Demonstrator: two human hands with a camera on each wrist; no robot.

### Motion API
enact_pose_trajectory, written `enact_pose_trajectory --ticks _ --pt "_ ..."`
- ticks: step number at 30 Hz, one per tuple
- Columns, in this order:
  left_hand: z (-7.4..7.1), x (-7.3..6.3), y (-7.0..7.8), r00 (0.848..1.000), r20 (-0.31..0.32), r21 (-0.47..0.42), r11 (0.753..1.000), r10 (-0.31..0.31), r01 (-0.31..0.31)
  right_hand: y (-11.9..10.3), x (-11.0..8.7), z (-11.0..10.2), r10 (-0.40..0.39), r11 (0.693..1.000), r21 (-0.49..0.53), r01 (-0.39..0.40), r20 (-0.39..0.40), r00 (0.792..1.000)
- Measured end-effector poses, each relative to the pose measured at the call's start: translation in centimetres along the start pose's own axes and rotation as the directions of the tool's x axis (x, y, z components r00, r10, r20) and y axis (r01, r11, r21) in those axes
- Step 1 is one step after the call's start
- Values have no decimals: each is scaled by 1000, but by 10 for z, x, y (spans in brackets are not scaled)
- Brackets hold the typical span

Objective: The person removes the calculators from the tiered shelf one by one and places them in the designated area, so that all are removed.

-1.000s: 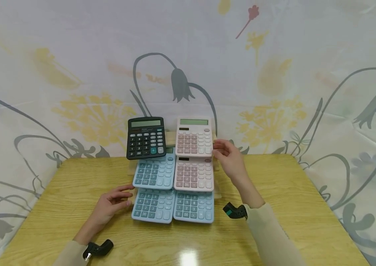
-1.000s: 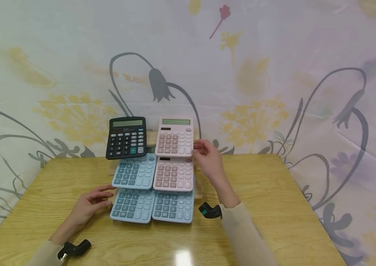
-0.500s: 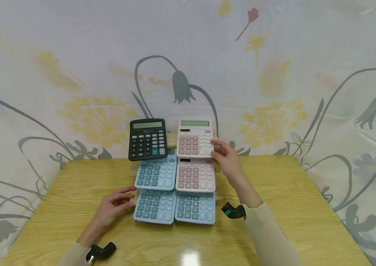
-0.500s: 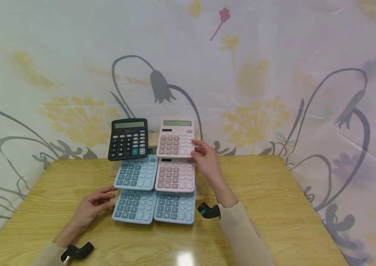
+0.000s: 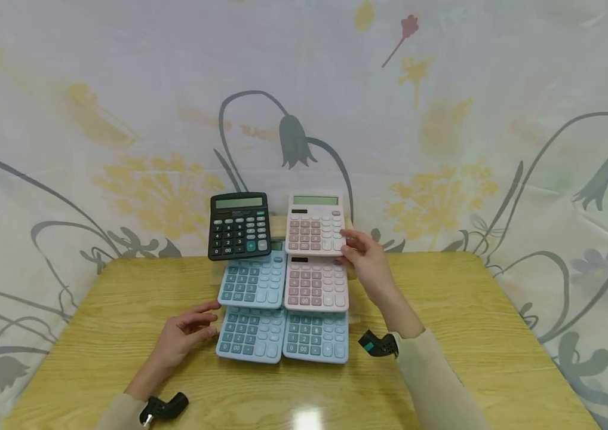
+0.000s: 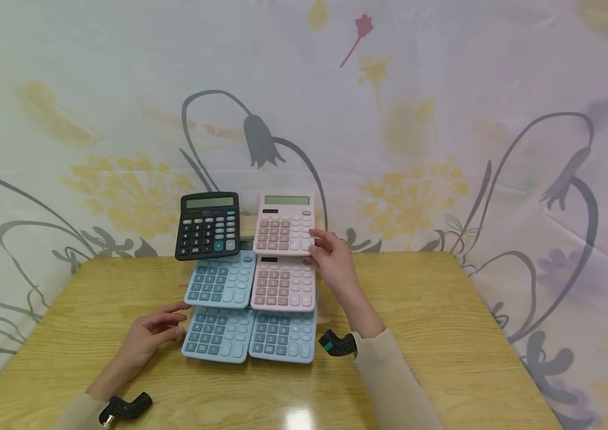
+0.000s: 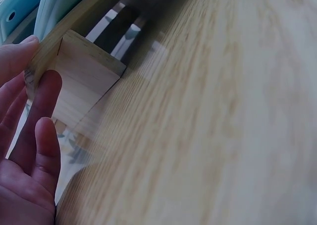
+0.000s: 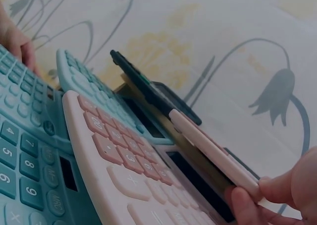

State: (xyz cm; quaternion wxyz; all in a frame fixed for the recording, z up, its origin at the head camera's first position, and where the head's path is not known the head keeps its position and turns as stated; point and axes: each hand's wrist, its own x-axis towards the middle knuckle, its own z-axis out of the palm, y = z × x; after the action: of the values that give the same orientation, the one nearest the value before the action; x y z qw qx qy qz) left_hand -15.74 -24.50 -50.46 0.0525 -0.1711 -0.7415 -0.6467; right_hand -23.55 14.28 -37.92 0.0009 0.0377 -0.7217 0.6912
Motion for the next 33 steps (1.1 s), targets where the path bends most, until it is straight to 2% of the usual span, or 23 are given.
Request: enact_pose_trajectory --ticks 6,12,33 --pt "1 0 0 1000 -3 2 1000 -21 21 1 -1 1 11 999 30 -11 -5 1000" --pt "1 1 -3 1000 -1 14 1000 -11 11 1 -2 0 6 997 75 -6 -6 1000" --pt "0 -1 -3 1000 -12 23 1000 -12 12 4 -6 -5 5 994 110 -2 -26 1000"
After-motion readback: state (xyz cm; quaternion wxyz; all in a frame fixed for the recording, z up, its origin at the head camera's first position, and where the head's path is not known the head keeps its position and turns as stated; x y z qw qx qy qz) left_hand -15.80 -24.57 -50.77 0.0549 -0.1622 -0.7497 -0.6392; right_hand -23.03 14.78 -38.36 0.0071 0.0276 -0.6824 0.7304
